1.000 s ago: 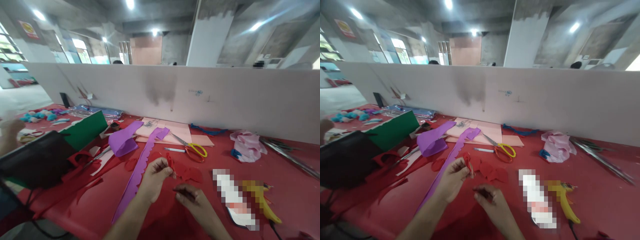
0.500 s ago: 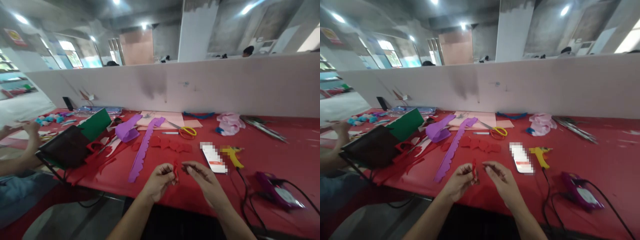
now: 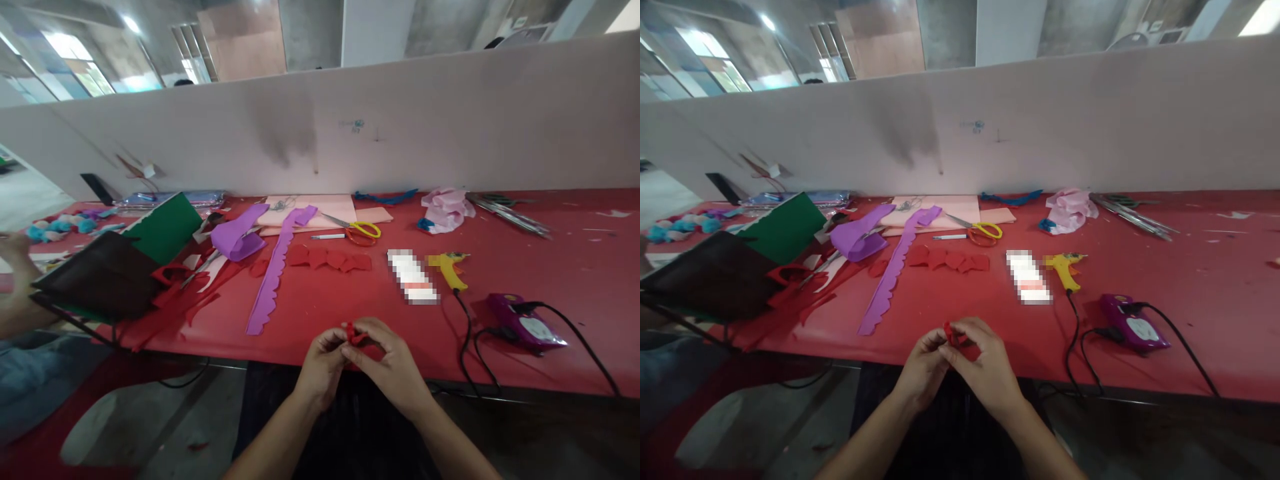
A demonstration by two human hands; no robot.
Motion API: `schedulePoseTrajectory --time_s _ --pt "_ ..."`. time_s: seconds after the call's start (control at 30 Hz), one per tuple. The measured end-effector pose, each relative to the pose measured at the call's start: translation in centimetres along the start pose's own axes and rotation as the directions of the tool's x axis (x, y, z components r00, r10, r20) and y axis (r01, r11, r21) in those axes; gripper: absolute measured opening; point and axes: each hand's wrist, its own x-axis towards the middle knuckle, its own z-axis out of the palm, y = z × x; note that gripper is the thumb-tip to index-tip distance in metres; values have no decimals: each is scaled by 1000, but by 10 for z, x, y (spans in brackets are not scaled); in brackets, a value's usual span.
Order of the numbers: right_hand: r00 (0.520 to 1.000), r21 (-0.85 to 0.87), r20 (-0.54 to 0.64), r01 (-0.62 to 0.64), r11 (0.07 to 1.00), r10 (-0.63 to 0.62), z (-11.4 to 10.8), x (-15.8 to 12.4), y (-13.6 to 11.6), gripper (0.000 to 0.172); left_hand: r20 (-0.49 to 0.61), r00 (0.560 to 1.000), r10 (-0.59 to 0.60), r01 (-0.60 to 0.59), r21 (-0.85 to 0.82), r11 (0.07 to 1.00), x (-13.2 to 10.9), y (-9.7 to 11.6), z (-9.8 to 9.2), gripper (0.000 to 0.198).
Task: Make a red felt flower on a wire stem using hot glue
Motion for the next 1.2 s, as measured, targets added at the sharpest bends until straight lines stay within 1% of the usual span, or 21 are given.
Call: schedulePoseTrajectory --time_s 0.1,0.13,0.17,0.27,0.37,0.43,0.5,0.57,0.6,0.63,0.67,0.7,0.73,0.77,0.8,0.83,0.9,0.97,1.03,1.13,1.2 --pt "999 -118 40 4 993 1 -2 0 4 45 -14 1000 8 -8 10 1000 -1 3 2 13" --pt "998 -163 59 2 987 7 -2 0 5 44 -18 1000 8 -7 18 1000 -1 4 2 12" --pt "997 -204 77 1 979 15 -2 0 6 38 -20 1000 6 -5 25 1000 -1 5 2 12" --pt "994 -276 104 7 961 22 -3 1 6 12 -12 1000 22 -21 9 1000 0 7 2 10" --pt "991 -239 131 5 971 27 -10 1 4 23 -16 999 34 -35 -33 999 2 9 0 9" --pt "990 -200 127 -36 979 63 -23 1 4 27 -49 999 3 -7 -73 997 3 11 -1 12" --pt "993 -210 47 -91 973 104 -44 2 6 27 -82 996 -38 29 -113 993 2 13 -2 15" --pt "982 -298 -169 -136 945 87 -68 7 9 26 -91 994 -63 50 -139 989 2 15 -3 17" --pt "952 -374 -303 -158 914 40 -79 9 10 25 -90 994 -68 55 -146 988 1 15 -3 18" --pt "909 -465 -415 -168 869 -46 -87 12 10 24 -89 993 -72 58 -152 987 1 15 -3 19" --pt "875 -552 -464 -161 818 -141 -92 14 9 24 -92 993 -76 61 -156 986 1 15 -4 20" --pt "856 -614 -468 -138 777 -218 -92 16 7 24 -95 992 -79 64 -160 985 1 14 -3 21" --pt "867 -644 -430 -98 759 -253 -88 17 3 25 -98 992 -82 65 -161 985 1 14 -3 21" --pt "892 -627 -375 -42 778 -254 -80 16 -2 28 -100 992 -82 65 -162 985 1 13 -2 21" --pt "935 -564 -287 10 826 -207 -68 15 -7 30 -98 992 -81 64 -161 985 1 12 -1 21" --pt "975 -469 -182 26 883 -125 -55 13 -12 26 -95 992 -79 63 -157 986 1 12 0 21" --pt "997 -295 -71 -4 955 -18 -28 10 -21 19 -89 993 -77 65 -137 989 0 12 2 21" --pt "999 -169 -45 -24 985 17 -9 9 -25 13 -93 993 -73 63 -110 992 -2 14 4 20" --pt "998 -89 -58 -32 996 27 1 10 -25 9 -89 994 -62 54 -89 995 -4 15 3 18" --pt "995 -14 -72 -67 998 66 1 11 -20 10 -59 998 -39 34 -73 997 -6 14 0 17" --pt "992 54 -50 -115 992 118 -1 11 -16 11 -49 998 -31 27 -72 997 -6 13 -2 16"
